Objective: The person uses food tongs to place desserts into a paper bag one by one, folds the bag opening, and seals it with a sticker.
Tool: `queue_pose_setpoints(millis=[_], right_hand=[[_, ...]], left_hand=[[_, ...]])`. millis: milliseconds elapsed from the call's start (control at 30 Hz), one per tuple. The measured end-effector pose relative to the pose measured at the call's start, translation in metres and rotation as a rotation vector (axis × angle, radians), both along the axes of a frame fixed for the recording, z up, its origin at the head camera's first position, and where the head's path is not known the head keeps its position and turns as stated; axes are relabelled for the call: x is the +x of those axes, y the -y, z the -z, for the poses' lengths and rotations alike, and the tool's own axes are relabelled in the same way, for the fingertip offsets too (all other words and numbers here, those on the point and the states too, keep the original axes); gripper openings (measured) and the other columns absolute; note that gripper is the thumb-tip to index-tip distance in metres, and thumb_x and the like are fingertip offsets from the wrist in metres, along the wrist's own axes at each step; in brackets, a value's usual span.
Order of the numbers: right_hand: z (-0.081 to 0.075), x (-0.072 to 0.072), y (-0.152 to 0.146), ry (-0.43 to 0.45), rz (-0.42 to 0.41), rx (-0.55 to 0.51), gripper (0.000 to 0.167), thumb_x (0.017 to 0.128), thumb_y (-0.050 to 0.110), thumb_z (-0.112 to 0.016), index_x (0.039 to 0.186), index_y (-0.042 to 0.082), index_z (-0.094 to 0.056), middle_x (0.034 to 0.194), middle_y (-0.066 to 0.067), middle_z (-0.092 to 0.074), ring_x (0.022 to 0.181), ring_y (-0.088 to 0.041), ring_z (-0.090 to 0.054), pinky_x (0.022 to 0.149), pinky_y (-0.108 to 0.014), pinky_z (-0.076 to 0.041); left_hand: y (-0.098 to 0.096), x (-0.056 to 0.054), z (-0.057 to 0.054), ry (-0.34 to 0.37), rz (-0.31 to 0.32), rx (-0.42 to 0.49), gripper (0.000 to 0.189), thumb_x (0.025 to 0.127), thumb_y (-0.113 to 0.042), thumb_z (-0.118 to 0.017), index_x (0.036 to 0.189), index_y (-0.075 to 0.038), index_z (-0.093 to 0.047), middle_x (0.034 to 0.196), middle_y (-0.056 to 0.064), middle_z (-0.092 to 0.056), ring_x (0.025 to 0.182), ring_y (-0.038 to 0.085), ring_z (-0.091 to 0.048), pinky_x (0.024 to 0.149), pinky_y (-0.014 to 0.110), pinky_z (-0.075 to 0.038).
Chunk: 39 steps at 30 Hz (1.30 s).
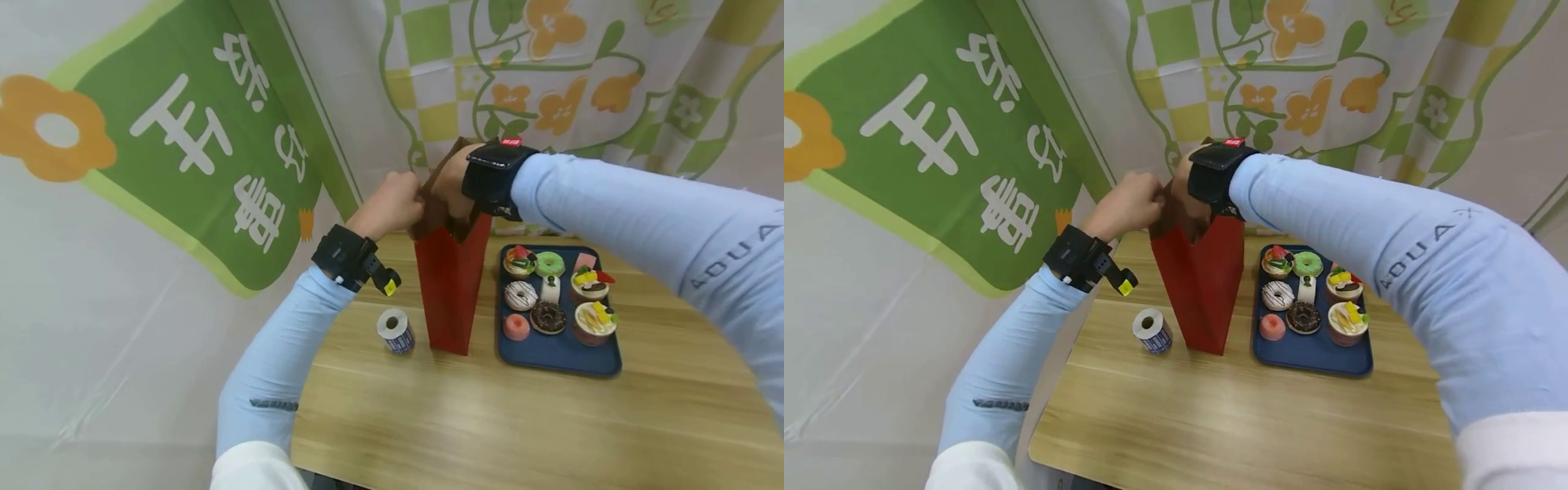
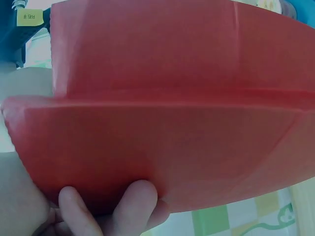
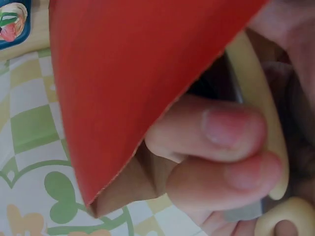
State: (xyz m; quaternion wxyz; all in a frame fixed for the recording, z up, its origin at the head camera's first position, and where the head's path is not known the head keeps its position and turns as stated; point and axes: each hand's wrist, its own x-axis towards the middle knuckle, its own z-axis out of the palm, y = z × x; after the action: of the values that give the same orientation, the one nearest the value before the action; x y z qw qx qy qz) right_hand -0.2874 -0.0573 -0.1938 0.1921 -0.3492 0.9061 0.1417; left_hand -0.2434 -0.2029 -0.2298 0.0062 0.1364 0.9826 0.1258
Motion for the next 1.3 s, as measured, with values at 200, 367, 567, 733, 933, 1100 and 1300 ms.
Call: queue_pose_setpoints(millis=[200, 367, 567, 733, 933, 1100, 1300], right_hand=[[-0.014, 0.010, -0.002, -0.011, -0.055, 0.040, 0.045, 0.075, 0.054, -0.081, 0.114, 0.034, -0.069, 0.110, 0.009, -0.066, 0.091, -0.017, -0.057, 0.070, -0.032, -0.045], [-0.029, 0.008, -0.002, 0.017, -0.193, 0.116, 0.065, 0.081, 0.059, -0.072, 0.138, 0.029, -0.058, 0.130, 0.004, -0.061, 0.104, -0.019, -0.052, 0.082, -0.036, -0.045], [-0.048, 0.009, -0.020, 0.117, -0.197, 0.022, 0.050, 0.091, 0.037, -0.068, 0.137, 0.023, -0.058, 0.096, 0.002, -0.064, 0.069, -0.014, -0.049, 0.059, -0.025, -0.036], [-0.062, 0.018, -0.057, -0.068, -0.181, 0.006, 0.043, 0.091, 0.051, -0.066, 0.098, 0.008, -0.064, 0.066, 0.002, -0.048, 0.055, -0.013, -0.042, 0.052, -0.027, -0.033], [-0.059, 0.029, -0.130, -0.328, -0.225, -0.142, 0.076, 0.084, 0.063, -0.067, 0.121, -0.004, -0.062, 0.077, -0.009, -0.065, 0.061, -0.018, -0.056, 0.052, -0.035, -0.045], [-0.033, 0.054, -0.193, -0.484, -0.084, -0.337, 0.081, 0.076, 0.062, -0.076, 0.126, 0.003, -0.052, 0.069, -0.001, -0.057, 0.054, -0.016, -0.045, 0.048, -0.031, -0.034], [0.039, 0.091, -0.241, -0.474, 0.127, -0.494, 0.083, 0.069, 0.050, -0.086, 0.125, 0.001, -0.049, 0.075, -0.001, -0.065, 0.050, -0.013, -0.047, 0.043, -0.032, -0.037]], left_hand=[[0.002, 0.001, -0.001, -0.004, 0.002, 0.035, 0.023, 0.092, -0.001, -0.049, 0.076, -0.006, -0.064, 0.073, 0.008, -0.068, 0.058, 0.015, -0.057, 0.053, 0.025, -0.041], [0.005, 0.002, 0.000, -0.001, -0.015, 0.049, 0.025, 0.090, 0.000, -0.050, 0.067, -0.010, -0.054, 0.063, 0.002, -0.056, 0.054, 0.014, -0.048, 0.050, 0.026, -0.036], [0.008, 0.002, 0.003, -0.030, -0.013, 0.042, 0.026, 0.087, 0.002, -0.050, 0.065, -0.011, -0.047, 0.062, 0.000, -0.044, 0.056, 0.014, -0.040, 0.051, 0.026, -0.033], [0.011, 0.003, 0.006, -0.007, -0.035, 0.074, 0.024, 0.086, 0.001, -0.049, 0.064, -0.009, -0.052, 0.060, -0.001, -0.044, 0.052, 0.013, -0.040, 0.048, 0.025, -0.032], [0.012, 0.004, 0.008, 0.033, -0.032, 0.101, 0.028, 0.087, 0.003, -0.048, 0.062, -0.009, -0.051, 0.057, -0.001, -0.042, 0.049, 0.011, -0.038, 0.047, 0.024, -0.031], [0.012, 0.005, 0.006, 0.045, -0.035, 0.115, 0.028, 0.088, 0.002, -0.047, 0.063, -0.010, -0.050, 0.059, 0.000, -0.042, 0.050, 0.012, -0.037, 0.049, 0.025, -0.032], [0.016, 0.007, 0.003, 0.067, -0.077, 0.142, 0.027, 0.091, 0.001, -0.047, 0.066, -0.009, -0.051, 0.059, 0.002, -0.048, 0.049, 0.013, -0.040, 0.048, 0.025, -0.034]])
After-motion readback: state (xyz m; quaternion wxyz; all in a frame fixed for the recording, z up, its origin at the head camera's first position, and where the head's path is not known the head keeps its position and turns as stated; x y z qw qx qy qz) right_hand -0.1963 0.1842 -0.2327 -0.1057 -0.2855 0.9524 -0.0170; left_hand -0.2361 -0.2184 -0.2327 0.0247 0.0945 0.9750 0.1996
